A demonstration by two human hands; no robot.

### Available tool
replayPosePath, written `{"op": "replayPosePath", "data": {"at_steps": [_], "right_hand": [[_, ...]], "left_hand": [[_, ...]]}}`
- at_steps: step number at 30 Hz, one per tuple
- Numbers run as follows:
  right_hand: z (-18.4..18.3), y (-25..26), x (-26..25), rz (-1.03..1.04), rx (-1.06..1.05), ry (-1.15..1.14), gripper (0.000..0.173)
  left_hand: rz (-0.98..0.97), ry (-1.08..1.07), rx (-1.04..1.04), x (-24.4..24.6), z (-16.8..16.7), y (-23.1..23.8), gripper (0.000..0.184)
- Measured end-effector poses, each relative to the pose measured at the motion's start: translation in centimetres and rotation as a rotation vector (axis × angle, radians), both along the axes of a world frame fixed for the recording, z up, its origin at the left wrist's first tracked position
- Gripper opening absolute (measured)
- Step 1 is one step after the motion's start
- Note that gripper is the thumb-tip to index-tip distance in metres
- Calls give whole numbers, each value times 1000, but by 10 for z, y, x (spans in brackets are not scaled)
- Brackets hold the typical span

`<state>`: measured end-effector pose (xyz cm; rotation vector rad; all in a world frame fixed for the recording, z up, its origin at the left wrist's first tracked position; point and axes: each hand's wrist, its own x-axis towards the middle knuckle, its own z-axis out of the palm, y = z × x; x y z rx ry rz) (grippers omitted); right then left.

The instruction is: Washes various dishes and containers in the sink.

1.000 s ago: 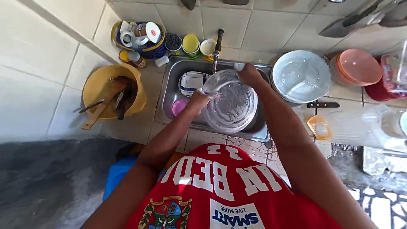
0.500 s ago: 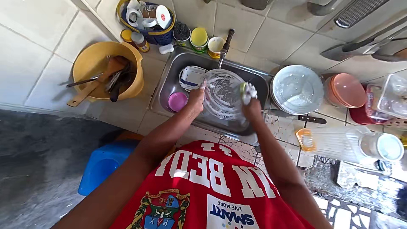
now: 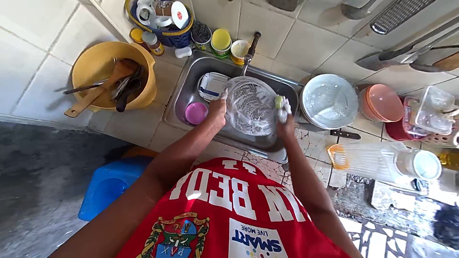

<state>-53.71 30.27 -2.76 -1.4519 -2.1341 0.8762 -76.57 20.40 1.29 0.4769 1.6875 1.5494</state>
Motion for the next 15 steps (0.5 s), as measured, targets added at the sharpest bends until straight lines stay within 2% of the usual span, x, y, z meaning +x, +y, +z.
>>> {"op": "replayPosePath", "data": {"at_steps": [1,2,3,4,5,6,7,8,10,12,14,15], "right_hand": [[-7,-27,3,37,82,5,39],[-9,-53,-1,97,176,-15,40],[-11,-72,-10,160,294,-33,38],[-11,-83,-21,236,389,-36,36],[-7,-87,-33,308,407,-45,35],[-1,-84,-44,355,385,-73,37],[7,-75,-51,374,298,-110,40],[14,-59,-55,360,193,-146,44],[20,-19,-45,249,-1,-161,49],[-1,12,-19,106,-78,-34,47],[-25,6,3,-1,-83,111,41],[-30,-11,7,13,-44,109,41]], "left_hand": [[2,-25,-106,6,34,-6,51],[-44,-242,-340,11,100,-10,47],[-28,-292,-410,21,134,-14,46],[-28,-256,-416,28,142,-15,45],[-65,-171,-371,30,129,-15,46],[-79,-31,-285,28,93,-10,46],[-12,153,-124,25,36,1,45],[-16,157,-75,18,6,12,42],[-52,81,-124,10,0,22,39],[-33,21,-176,7,8,22,41],[8,-28,-211,2,7,18,45],[27,-53,-216,0,5,18,46]]}}
